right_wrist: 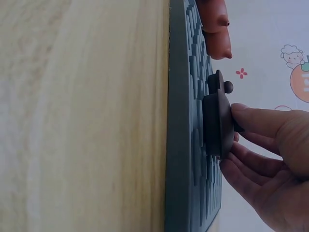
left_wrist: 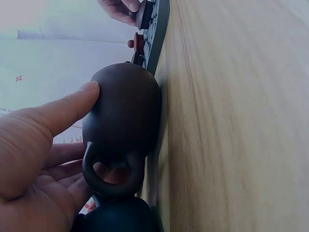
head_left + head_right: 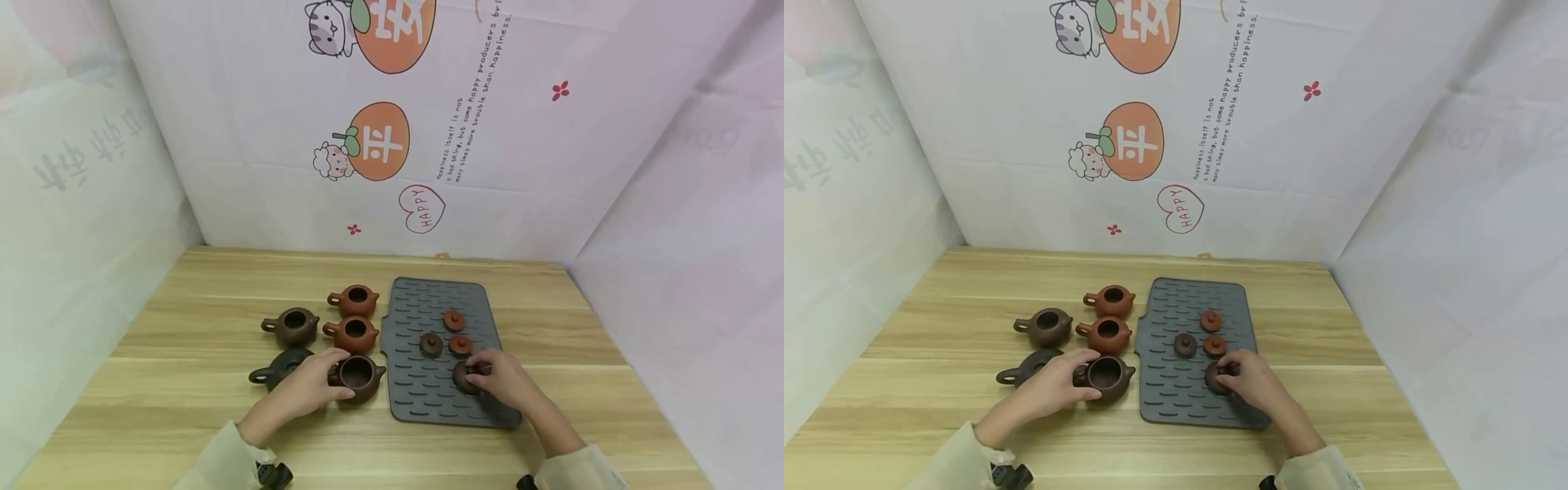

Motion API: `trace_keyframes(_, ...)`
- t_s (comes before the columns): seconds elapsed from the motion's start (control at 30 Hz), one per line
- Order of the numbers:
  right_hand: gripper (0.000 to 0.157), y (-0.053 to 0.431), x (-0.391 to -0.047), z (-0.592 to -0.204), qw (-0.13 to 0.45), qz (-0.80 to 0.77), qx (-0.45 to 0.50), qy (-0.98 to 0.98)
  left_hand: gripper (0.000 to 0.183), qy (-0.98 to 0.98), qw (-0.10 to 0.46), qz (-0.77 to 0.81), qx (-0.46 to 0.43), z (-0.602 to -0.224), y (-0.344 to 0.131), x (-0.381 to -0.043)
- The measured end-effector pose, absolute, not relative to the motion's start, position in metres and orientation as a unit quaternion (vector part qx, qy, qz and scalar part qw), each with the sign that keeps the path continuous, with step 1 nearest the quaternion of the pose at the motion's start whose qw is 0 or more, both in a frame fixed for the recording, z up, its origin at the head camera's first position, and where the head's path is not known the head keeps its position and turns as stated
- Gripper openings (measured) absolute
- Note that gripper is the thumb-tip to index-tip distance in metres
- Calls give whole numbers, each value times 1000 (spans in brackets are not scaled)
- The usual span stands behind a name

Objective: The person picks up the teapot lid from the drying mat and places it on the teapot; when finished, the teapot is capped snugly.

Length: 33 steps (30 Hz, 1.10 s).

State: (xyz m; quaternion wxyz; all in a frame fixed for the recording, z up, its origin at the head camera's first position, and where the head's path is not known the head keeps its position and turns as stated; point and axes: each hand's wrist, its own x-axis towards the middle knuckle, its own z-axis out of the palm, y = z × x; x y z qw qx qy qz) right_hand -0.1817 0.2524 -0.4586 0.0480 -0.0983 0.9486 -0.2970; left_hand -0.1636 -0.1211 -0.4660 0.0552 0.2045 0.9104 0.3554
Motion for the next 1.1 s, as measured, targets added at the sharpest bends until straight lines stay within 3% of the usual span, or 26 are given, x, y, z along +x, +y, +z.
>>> trace_keyframes(0.27,14,242,-181,-455,47,-316,-89,944,62,910,65,356,203,-465,-122,-163)
trace_keyframes(0.53,16,205,-180,-431,24,-320,-146,936,60,909,64,358,203,-465,-121,-163)
trace_keyframes(1.1,11,113,-181,-413,62,-341,-268,899,58,905,62,363,212,-464,-122,-163)
